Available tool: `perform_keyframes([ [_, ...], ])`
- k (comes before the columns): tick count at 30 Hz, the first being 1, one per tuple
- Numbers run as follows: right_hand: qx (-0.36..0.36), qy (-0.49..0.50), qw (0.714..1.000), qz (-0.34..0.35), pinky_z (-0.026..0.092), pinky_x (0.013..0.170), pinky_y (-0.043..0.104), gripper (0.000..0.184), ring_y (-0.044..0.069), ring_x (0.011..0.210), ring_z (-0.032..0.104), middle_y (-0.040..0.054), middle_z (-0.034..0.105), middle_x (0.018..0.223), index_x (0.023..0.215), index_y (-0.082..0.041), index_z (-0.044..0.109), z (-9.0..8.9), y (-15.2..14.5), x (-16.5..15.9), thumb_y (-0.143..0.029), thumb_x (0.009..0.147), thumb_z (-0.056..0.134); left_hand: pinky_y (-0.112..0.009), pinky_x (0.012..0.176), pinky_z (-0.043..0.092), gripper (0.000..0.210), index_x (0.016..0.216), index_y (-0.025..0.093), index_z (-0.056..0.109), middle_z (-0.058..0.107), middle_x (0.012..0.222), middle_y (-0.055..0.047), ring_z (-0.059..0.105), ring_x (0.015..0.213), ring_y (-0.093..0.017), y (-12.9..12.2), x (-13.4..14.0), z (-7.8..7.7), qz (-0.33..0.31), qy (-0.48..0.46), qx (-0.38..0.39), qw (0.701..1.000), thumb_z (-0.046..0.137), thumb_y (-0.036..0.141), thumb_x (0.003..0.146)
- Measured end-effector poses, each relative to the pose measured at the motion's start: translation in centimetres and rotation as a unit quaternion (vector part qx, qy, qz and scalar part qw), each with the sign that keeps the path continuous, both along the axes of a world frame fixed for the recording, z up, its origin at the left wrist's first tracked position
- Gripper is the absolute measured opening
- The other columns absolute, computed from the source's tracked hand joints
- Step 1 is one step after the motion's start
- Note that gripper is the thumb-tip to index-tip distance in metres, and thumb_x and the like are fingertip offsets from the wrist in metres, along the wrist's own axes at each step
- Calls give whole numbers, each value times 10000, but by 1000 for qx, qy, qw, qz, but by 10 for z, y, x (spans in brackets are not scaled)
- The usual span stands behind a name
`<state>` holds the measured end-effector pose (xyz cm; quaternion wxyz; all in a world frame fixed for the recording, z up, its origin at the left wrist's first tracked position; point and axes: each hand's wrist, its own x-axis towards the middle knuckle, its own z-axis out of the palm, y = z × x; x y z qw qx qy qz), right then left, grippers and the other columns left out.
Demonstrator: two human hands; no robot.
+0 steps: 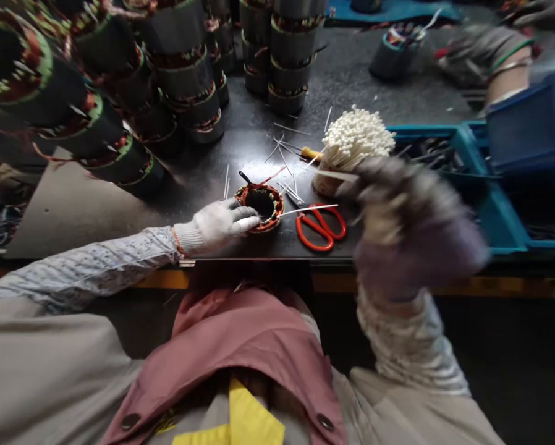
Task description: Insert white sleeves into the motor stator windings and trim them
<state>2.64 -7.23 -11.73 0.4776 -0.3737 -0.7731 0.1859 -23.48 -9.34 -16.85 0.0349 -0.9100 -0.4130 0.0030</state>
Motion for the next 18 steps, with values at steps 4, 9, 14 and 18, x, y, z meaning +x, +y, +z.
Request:
perform_keyframes([
  [4,-11,20,997,72,583,784,272,228,154,958,682,7,697,1073,1006,-279,680,-58,-88,-16,-123,868,587,-503,1070,347,286,1179,248,624,643,1238,-58,538,1209,-242,1,6,-8,5,-48,15,999,487,219,931],
  [9,-52,47,989,128,549,965,370,385,188,1109,643,54,685,1150,1141,-256,631,-107,-126,-21,-25,840,567,-474,1085,341,302,1145,172,625,660,1175,-107,575,1158,-237,6,16,-11,52,-105,-21,993,617,277,861],
  [14,-95,79,988,97,570,941,363,411,187,1055,670,31,696,1137,1132,-281,649,-107,-125,-19,-19,820,589,-461,1088,338,337,1175,166,597,648,1192,-96,573,1153,-239,4,20,-7,63,-125,-40,989,619,249,849],
  [18,-131,104,982,86,606,879,372,382,194,1015,685,27,703,1120,1114,-305,664,-105,-122,-24,-58,836,579,-461,1097,334,367,1211,157,574,644,1191,-103,563,1163,-239,3,20,-7,68,-135,-44,988,607,244,856],
])
